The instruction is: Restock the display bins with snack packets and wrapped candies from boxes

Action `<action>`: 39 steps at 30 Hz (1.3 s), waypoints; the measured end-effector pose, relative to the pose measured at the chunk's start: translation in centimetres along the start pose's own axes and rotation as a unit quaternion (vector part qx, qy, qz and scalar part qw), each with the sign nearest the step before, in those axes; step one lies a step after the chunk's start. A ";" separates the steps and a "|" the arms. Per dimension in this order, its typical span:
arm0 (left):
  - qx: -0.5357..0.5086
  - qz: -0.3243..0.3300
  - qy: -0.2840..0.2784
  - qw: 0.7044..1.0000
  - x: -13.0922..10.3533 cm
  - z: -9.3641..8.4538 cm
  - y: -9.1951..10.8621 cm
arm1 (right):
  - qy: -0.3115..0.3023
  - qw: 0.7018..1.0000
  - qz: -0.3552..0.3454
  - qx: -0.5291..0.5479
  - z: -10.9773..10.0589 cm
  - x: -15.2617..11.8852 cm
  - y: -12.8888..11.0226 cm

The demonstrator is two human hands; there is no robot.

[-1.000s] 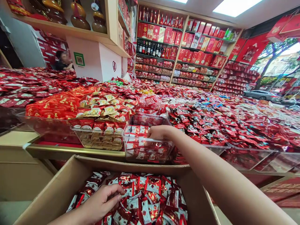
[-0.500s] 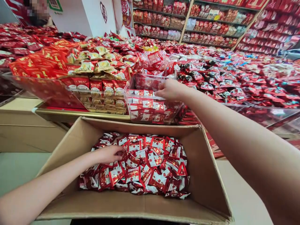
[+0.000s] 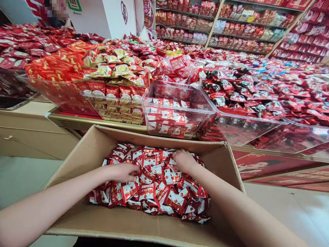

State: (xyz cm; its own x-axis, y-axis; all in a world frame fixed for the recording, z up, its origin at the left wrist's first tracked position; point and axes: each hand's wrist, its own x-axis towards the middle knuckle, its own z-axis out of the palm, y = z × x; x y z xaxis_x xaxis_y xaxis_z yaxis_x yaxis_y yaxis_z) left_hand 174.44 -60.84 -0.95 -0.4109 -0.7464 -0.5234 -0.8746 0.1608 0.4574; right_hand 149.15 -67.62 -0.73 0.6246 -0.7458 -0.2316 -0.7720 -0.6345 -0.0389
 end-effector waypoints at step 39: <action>-0.365 0.142 0.129 0.911 -2.1 -1.1 5.4 | 0.189 0.919 -0.112 0.326 -8.9 -4.3 -6.1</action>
State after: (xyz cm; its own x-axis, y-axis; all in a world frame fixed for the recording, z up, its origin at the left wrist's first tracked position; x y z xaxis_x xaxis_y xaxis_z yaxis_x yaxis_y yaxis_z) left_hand 170.86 -59.14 3.38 -0.4379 -0.8834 -0.1666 -0.3001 -0.0311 0.9534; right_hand 152.22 -62.38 9.10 0.6775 -0.7068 0.2037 -0.4480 -0.6161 -0.6478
